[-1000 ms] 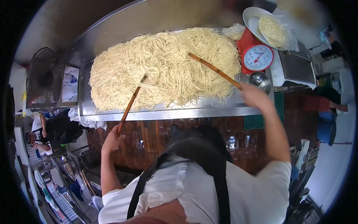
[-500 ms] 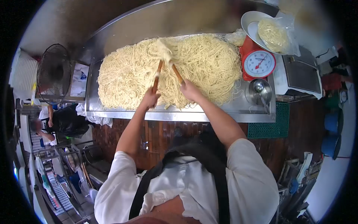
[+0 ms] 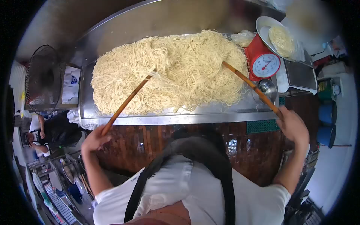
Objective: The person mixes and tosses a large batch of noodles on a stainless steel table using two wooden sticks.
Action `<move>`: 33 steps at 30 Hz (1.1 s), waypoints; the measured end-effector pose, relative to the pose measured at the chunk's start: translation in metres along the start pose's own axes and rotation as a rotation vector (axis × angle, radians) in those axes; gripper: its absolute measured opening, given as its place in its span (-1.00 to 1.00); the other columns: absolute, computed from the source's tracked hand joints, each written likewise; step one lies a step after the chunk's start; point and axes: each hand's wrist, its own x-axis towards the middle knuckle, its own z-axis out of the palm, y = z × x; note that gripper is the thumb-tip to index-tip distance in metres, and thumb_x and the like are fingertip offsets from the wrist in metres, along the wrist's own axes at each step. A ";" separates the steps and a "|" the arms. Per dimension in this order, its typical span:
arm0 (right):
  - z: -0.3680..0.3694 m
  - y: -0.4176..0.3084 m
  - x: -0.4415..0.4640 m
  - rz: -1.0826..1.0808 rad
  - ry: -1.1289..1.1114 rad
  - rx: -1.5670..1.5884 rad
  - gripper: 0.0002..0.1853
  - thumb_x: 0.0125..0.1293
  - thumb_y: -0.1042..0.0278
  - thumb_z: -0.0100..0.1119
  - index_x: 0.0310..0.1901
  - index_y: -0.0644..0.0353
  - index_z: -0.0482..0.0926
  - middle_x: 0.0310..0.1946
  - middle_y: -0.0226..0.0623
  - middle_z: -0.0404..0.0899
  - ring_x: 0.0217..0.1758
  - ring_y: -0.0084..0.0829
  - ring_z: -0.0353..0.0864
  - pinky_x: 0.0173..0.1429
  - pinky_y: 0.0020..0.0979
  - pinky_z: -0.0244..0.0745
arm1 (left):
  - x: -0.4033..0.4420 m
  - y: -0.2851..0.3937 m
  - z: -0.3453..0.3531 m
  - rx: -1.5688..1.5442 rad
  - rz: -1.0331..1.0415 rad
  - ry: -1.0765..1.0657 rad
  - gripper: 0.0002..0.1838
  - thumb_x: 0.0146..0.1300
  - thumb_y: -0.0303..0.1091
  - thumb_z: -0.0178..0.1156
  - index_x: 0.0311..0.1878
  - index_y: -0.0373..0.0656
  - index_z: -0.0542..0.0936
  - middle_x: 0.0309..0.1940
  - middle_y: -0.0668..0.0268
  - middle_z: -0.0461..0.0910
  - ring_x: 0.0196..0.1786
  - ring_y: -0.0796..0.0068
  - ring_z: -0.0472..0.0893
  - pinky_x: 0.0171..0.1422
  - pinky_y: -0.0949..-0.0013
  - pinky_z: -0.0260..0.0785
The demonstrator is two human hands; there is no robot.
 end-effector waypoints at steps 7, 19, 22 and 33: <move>0.126 -0.098 0.187 -0.132 -0.115 0.100 -0.69 0.39 0.41 0.00 0.10 0.30 0.50 -0.10 0.17 0.65 0.03 0.16 0.64 0.09 0.03 0.51 | 0.155 -0.098 0.025 0.449 0.280 0.316 -0.33 0.28 -0.38 0.19 0.48 -0.21 0.35 0.07 -0.27 0.60 0.18 -0.23 0.59 0.27 -0.01 0.44; 0.316 -0.301 0.248 -0.209 0.250 0.661 -0.76 0.42 0.27 0.07 -0.03 0.26 0.47 -0.29 0.09 0.60 -0.29 0.05 0.65 -0.23 -0.06 0.50 | 0.300 -0.032 0.082 -0.063 0.503 0.238 -0.52 0.31 -0.24 0.29 0.20 -0.28 0.46 -0.24 0.07 0.61 -0.20 0.14 0.63 -0.04 0.16 0.48; 0.275 -0.345 0.232 -0.182 0.290 0.797 -0.73 0.48 0.19 0.14 -0.04 0.25 0.48 -0.35 -0.10 0.61 -0.27 -0.16 0.65 -0.16 -0.23 0.51 | 0.290 0.053 0.088 0.009 0.462 0.191 -0.49 0.27 -0.27 0.29 0.20 -0.32 0.43 -0.24 -0.04 0.60 -0.15 0.10 0.67 0.00 0.10 0.51; 0.109 -0.101 0.066 -0.063 0.036 0.204 -0.59 0.32 0.32 0.25 0.16 0.28 0.49 -0.03 0.09 0.64 0.08 0.14 0.61 0.15 -0.01 0.51 | 0.143 -0.041 -0.039 0.191 0.230 0.003 -0.44 0.27 -0.33 0.37 0.33 -0.16 0.49 -0.49 0.35 0.54 -0.57 0.55 0.42 -0.49 0.33 0.29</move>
